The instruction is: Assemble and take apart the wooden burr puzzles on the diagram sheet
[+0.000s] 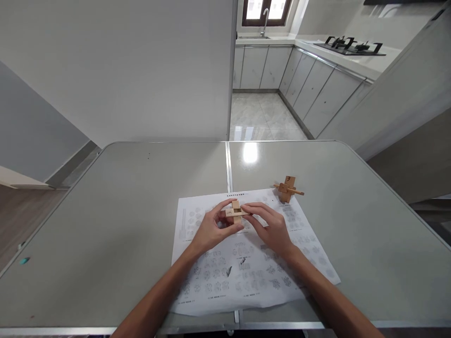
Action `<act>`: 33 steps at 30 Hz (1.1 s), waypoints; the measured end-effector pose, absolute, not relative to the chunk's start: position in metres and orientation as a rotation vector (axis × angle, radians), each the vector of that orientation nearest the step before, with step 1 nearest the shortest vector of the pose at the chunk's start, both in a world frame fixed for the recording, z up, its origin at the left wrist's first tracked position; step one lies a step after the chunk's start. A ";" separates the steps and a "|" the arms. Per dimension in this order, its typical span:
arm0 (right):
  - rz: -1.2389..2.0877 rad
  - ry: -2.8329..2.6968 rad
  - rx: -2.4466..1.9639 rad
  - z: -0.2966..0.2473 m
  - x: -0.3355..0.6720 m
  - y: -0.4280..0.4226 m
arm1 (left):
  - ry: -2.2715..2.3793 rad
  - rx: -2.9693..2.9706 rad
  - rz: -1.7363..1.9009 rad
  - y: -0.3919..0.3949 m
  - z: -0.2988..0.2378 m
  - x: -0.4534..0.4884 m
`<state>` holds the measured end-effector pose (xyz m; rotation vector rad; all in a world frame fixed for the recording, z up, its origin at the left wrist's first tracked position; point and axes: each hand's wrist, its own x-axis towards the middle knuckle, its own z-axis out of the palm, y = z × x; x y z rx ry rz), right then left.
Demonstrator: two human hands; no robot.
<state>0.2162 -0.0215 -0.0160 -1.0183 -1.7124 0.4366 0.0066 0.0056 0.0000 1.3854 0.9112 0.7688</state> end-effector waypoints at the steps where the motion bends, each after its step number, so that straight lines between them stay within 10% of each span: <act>1: 0.433 -1.718 -1.023 -0.015 0.216 -0.022 | 0.910 1.388 0.769 0.006 0.000 0.007; 33: 0.567 -1.668 -1.070 -0.012 0.214 -0.026 | 0.898 1.431 0.770 0.007 -0.003 0.003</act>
